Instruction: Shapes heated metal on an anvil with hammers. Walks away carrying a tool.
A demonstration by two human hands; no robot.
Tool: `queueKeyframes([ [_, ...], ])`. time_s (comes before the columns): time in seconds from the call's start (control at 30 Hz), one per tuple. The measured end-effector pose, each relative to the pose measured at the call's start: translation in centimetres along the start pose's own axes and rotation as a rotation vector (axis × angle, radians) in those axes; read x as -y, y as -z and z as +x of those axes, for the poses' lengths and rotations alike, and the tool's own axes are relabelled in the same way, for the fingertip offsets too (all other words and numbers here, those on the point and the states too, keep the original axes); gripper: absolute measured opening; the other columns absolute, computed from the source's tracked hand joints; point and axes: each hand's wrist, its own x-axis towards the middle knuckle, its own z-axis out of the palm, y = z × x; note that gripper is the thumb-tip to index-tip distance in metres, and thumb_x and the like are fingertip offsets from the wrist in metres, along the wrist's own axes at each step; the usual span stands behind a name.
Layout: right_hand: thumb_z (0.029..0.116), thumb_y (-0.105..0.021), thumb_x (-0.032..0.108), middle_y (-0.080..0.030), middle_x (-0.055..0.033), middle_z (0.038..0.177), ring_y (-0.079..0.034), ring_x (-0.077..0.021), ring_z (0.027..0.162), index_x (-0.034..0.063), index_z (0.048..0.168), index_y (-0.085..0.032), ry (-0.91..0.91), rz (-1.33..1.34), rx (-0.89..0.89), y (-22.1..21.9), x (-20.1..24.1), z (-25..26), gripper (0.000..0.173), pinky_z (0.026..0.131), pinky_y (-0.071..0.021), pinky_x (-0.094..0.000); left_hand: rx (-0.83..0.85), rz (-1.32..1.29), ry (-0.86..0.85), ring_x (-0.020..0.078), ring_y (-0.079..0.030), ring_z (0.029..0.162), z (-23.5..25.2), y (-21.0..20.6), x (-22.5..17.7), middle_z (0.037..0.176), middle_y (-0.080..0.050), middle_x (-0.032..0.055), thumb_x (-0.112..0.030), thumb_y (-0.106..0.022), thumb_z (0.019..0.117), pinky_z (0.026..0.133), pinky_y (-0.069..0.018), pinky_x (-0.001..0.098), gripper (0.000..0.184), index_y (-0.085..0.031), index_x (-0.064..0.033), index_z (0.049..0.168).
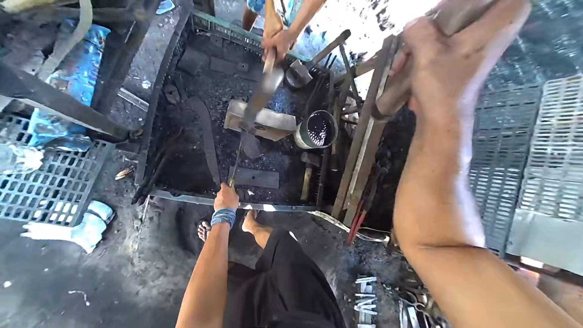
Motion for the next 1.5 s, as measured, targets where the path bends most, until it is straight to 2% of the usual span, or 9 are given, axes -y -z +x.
queueKeyframes([
  [0.17, 0.0961, -0.067, 0.019, -0.068, -0.0216, 0.109, -0.071, -0.0285, 0.087, -0.009, 0.144, -0.04, -0.27, -0.215, 0.081, -13.9, -8.2, -11.6, 0.062, 0.079, -0.0608, -0.0462, 0.001, -0.03, 0.017, 0.0395, -0.07, 0.113, 0.8, -0.9, 0.0, 0.122, -0.071, 0.022, -0.037, -0.044, 0.1093, 0.094, -0.0569, 0.059, 0.047, -0.048, -0.0087, 0.147],
  [0.3, 0.0928, -0.065, 0.015, -0.06, -0.0143, 0.08, -0.061, -0.0246, 0.056, 0.0036, 0.131, -0.049, -0.823, 0.077, 0.558, -22.7, -15.4, -18.4, 0.043, 0.049, -0.0548, -0.0412, 0.018, -0.02, 0.02, 0.0392, -0.071, 0.112, -0.2, -0.9, -0.5, 0.121, -0.071, 0.0211, -0.037, -0.046, 0.1089, 0.093, -0.0573, 0.0582, 0.046, -0.048, -0.0083, 0.145],
  [0.63, 0.088, -0.073, 0.014, -0.064, -0.0061, 0.091, -0.065, -0.0178, 0.058, 0.0018, 0.125, -0.051, -0.126, 0.103, 0.203, 0.4, 0.1, -3.7, 0.045, 0.052, -0.0627, -0.0378, -0.002, -0.031, -0.032, 0.0392, -0.067, 0.12, 0.7, -0.2, -0.9, 0.132, -0.066, 0.0238, -0.033, -0.046, 0.1081, 0.1, -0.0548, 0.0587, 0.051, -0.044, -0.0047, 0.15],
  [0.77, 0.0901, -0.071, 0.015, -0.066, -0.0116, 0.099, -0.068, -0.0188, 0.067, -0.006, 0.132, -0.048, -0.035, -0.05, -0.033, -5.0, -3.4, -6.4, 0.052, 0.06, -0.0638, -0.0392, -0.002, -0.032, 0.001, 0.0396, -0.069, 0.117, 0.8, -0.6, -1.4, 0.128, -0.068, 0.0227, -0.036, -0.046, 0.1083, 0.097, -0.0557, 0.0599, 0.05, -0.045, -0.0073, 0.149],
  [0.83, 0.0983, -0.066, 0.023, -0.067, -0.0172, 0.103, -0.069, -0.0256, 0.08, -0.0038, 0.142, -0.043, -0.256, -0.235, 0.126, -10.7, -6.5, -12.2, 0.056, 0.071, -0.0601, -0.0444, 0.001, -0.046, 0.006, 0.0392, -0.07, 0.115, 1.3, -1.1, -1.3, 0.125, -0.069, 0.0222, -0.037, -0.045, 0.109, 0.096, -0.0559, 0.0599, 0.049, -0.046, -0.0078, 0.148],
  [0.97, 0.0919, -0.067, 0.017, -0.065, -0.0191, 0.088, -0.067, -0.031, 0.065, 0.0029, 0.132, -0.05, -0.743, -0.116, 0.604, -22.5, -16.0, -19.5, 0.046, 0.055, -0.0573, -0.0498, 0.009, -0.064, 0.013, 0.0389, -0.07, 0.114, 1.2, -2.0, -1.5, 0.123, -0.07, 0.0221, -0.037, -0.044, 0.1095, 0.095, -0.0565, 0.0587, 0.047, -0.048, -0.0073, 0.145],
  [1.1, 0.0881, -0.066, 0.007, -0.059, -0.0094, 0.076, -0.057, -0.0192, 0.051, 0.0031, 0.123, -0.054, -0.779, 0.375, 0.544, -15.0, -11.0, -14.3, 0.037, 0.046, -0.0545, -0.0366, 0.007, -0.048, 0.016, 0.0394, -0.069, 0.117, 0.0, -1.9, -2.1, 0.127, -0.068, 0.0227, -0.036, -0.042, 0.1098, 0.096, -0.0558, 0.0589, 0.049, -0.046, -0.0069, 0.148],
  [1.27, 0.0901, -0.069, 0.015, -0.064, -0.0121, 0.082, -0.06, -0.0237, 0.05, 0.0116, 0.126, -0.056, -0.559, 0.115, 0.375, -2.4, -7.0, -12.6, 0.038, 0.045, -0.0551, -0.0404, -0.016, -0.082, 0.01, 0.0393, -0.068, 0.118, -0.2, -2.1, -2.2, 0.128, -0.068, 0.0225, -0.034, -0.046, 0.1084, 0.097, -0.0557, 0.0587, 0.048, -0.047, -0.0063, 0.148],
  [1.5, 0.0957, -0.066, 0.016, -0.066, -0.0249, 0.1, -0.068, -0.0383, 0.074, 0.0004, 0.138, -0.048, -0.77, -0.15, 0.346, -12.7, -18.0, -17.4, 0.049, 0.067, -0.0583, -0.058, -0.094, -0.144, -0.179, 0.0413, -0.069, 0.114, 0.1, -2.7, -0.8, 0.127, -0.069, 0.0233, -0.036, -0.05, 0.1091, 0.099, -0.0533, 0.0613, 0.059, -0.034, -0.0148, 0.162],
])
